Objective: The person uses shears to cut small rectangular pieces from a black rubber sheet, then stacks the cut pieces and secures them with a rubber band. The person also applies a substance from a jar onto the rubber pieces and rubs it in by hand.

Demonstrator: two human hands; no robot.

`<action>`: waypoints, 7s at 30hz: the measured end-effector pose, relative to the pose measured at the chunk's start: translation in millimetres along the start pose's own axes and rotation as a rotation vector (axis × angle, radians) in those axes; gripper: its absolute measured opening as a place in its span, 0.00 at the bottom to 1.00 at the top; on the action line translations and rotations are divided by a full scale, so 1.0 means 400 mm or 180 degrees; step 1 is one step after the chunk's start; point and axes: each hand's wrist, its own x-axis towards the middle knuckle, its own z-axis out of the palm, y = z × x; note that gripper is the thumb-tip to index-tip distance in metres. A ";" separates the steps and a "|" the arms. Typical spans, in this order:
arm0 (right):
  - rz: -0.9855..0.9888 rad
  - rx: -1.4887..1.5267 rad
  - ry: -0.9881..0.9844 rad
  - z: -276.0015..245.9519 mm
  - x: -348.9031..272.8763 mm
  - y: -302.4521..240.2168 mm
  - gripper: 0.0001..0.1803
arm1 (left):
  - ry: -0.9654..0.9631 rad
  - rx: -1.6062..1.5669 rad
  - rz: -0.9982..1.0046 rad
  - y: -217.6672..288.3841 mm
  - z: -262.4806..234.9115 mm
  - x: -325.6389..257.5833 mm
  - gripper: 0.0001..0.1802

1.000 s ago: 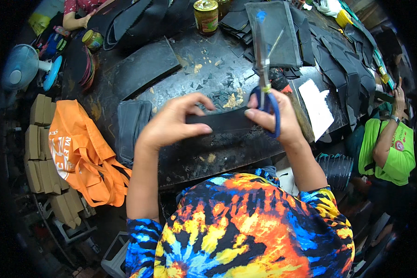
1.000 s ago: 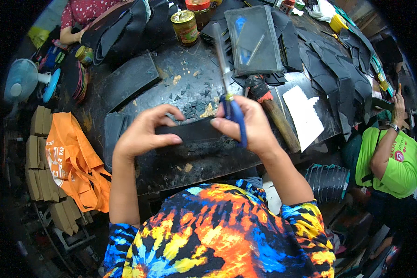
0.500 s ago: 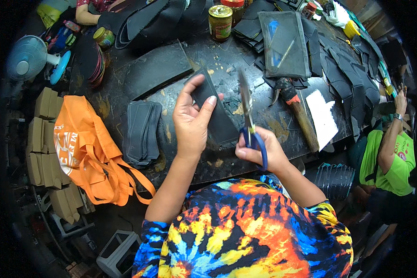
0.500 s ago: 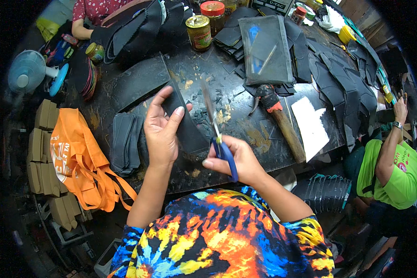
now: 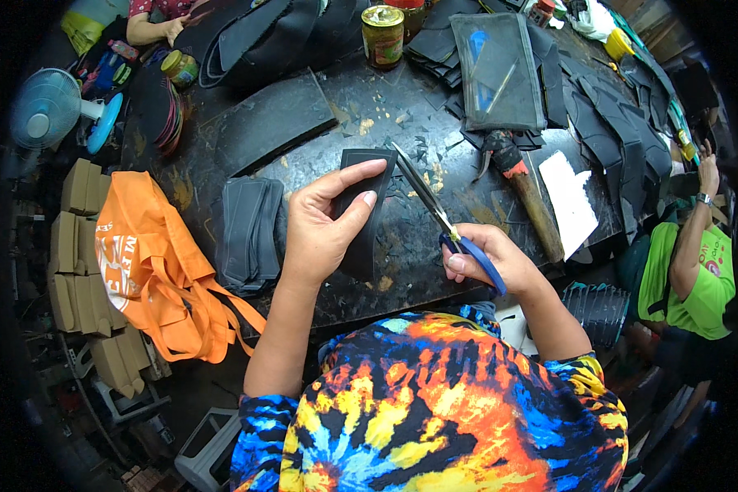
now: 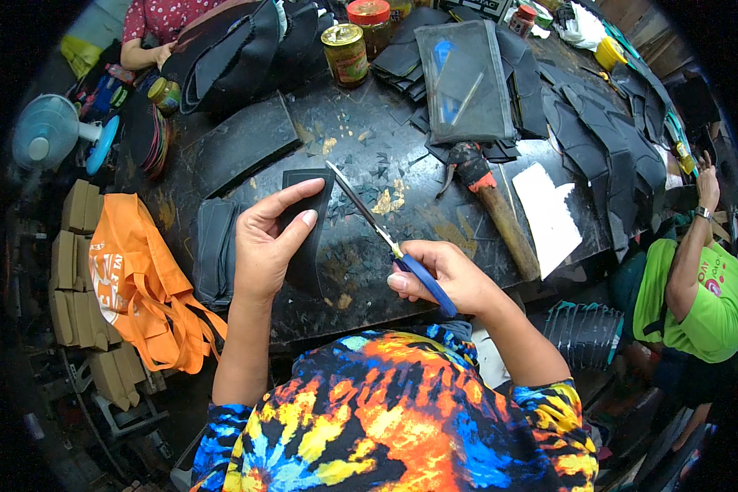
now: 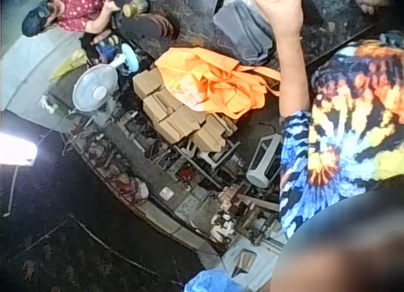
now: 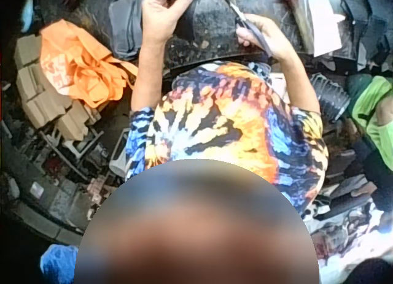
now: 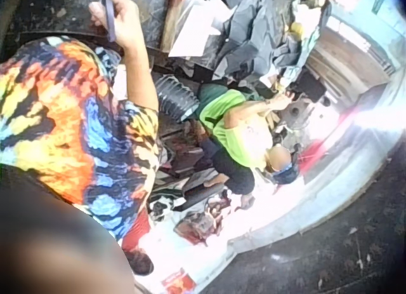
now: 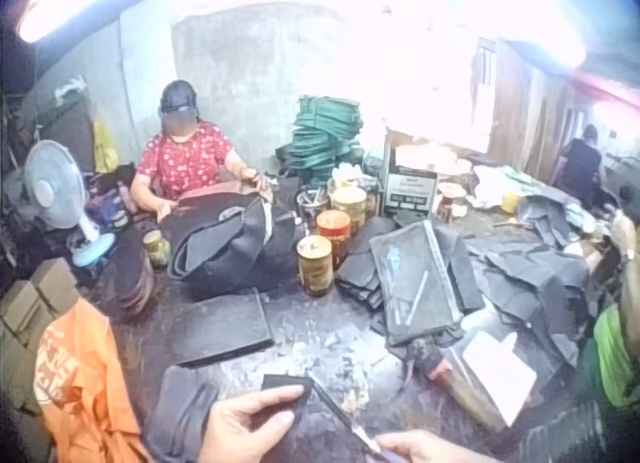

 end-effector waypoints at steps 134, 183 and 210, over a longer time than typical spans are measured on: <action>-0.0239 -0.3581 0.2550 -0.190 -0.112 -0.027 0.28 | -0.0042 0.3236 0.1120 -0.207 0.039 0.329 0.28; -0.1168 -0.3383 0.2549 -0.137 -0.143 0.120 0.16 | -0.2466 0.2101 0.1459 -0.189 0.280 -0.101 0.52; -0.3056 -0.3437 -0.0718 0.257 0.677 -0.090 0.24 | 0.1351 0.4224 -0.0825 -0.095 -0.300 -0.133 0.54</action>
